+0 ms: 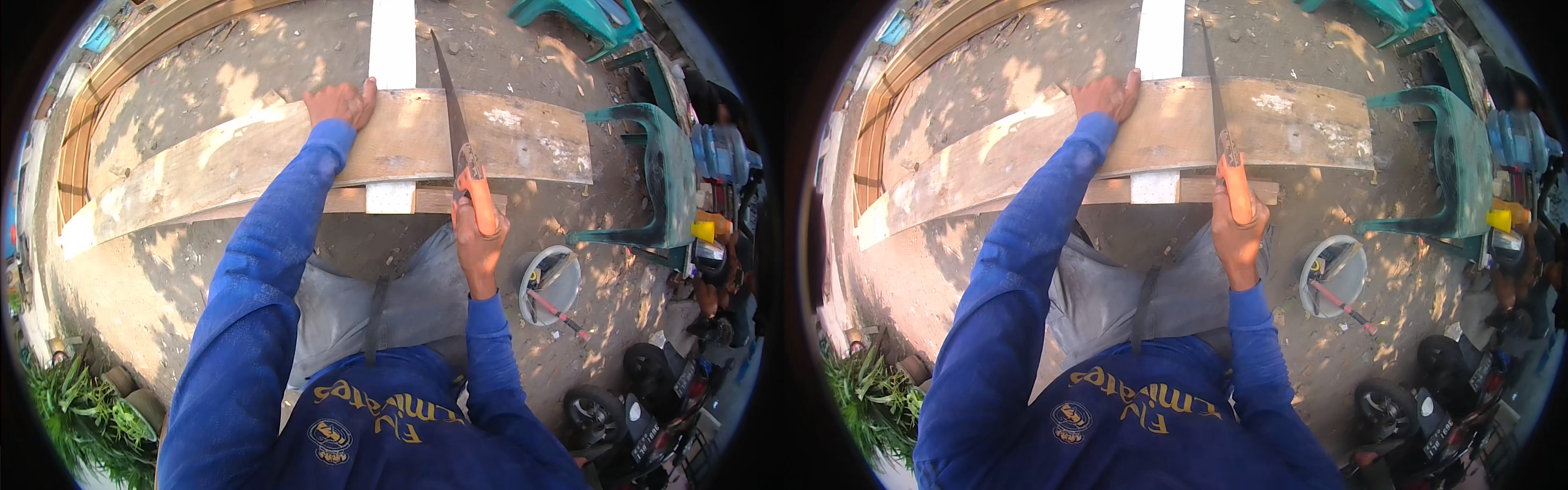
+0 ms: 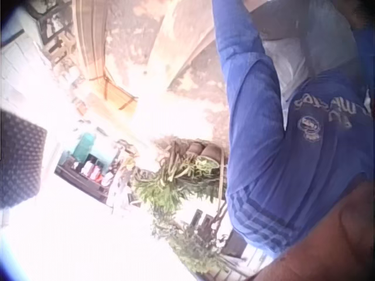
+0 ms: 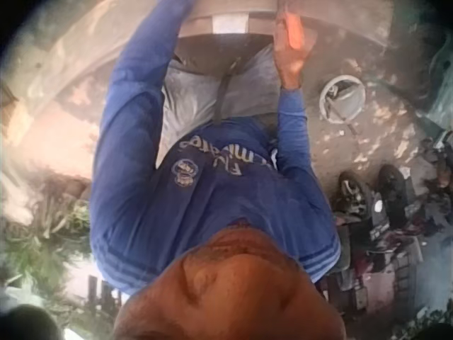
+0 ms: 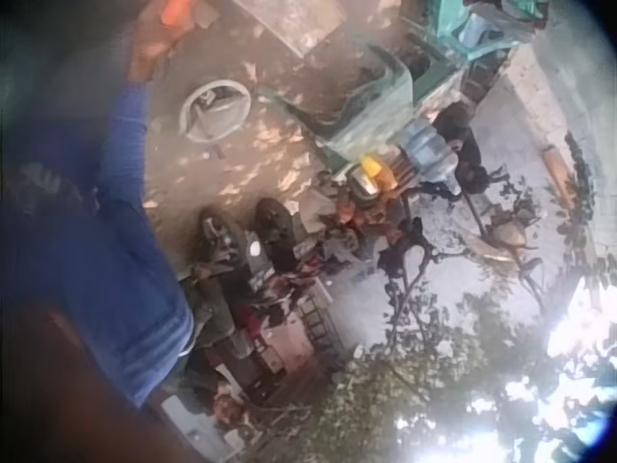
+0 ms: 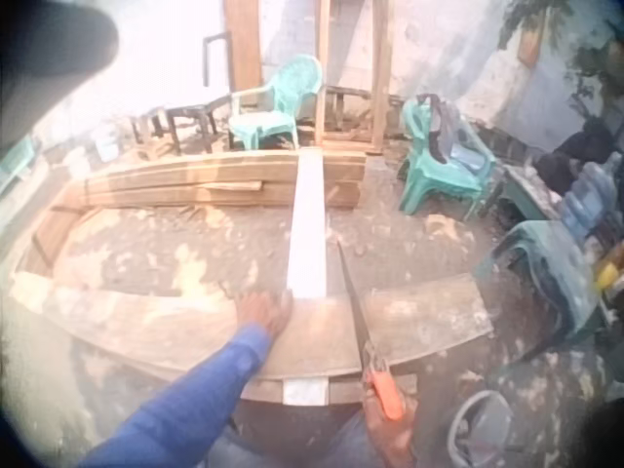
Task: The person measures and marks a wooden plank using a tape measure and a pen, and then saws the plank along the marked line with a hand saw.
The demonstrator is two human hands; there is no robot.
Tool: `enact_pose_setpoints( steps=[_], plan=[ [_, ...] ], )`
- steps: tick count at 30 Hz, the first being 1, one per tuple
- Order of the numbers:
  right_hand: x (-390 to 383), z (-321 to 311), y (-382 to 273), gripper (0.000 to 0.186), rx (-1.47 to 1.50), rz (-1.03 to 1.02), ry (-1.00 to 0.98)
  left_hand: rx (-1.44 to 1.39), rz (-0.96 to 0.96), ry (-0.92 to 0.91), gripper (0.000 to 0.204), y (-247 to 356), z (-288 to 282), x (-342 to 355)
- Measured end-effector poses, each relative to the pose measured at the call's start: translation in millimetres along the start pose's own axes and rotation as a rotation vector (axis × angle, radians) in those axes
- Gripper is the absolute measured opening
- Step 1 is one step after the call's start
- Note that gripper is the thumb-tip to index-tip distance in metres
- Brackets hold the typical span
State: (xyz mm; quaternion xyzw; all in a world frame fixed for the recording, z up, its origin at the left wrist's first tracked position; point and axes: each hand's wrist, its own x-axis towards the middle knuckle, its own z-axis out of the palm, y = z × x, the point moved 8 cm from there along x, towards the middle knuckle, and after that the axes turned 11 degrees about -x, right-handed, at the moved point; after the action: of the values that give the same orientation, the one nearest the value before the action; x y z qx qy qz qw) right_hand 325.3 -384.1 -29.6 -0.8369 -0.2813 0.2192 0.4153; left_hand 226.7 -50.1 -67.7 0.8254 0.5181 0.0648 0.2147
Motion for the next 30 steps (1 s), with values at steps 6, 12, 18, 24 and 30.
enact_pose_setpoints(
  steps=[6, 12, 18, 24, 30],
  plan=[
    [-172, -54, 16, 0.038, 0.279, 0.142, 0.08, -0.011, -0.005, 0.057, 0.074, -8, -5, 0],
    [5, -23, -21, 0.017, 0.214, 0.067, 0.014, -0.009, 0.018, 0.052, 0.074, 3, -2, 2],
    [-74, -42, -19, 0.025, -0.088, 0.024, 0.066, 0.042, -0.039, -0.038, 0.075, -3, -3, 2],
    [-157, -69, -16, 0.033, 0.007, 0.092, 0.106, 0.038, 0.006, 0.046, 0.074, 0, -8, -2],
    [18, -15, -41, 0.017, -0.109, -0.132, 0.081, 0.004, 0.002, 0.017, 0.074, 3, -2, 0]
  ],
)
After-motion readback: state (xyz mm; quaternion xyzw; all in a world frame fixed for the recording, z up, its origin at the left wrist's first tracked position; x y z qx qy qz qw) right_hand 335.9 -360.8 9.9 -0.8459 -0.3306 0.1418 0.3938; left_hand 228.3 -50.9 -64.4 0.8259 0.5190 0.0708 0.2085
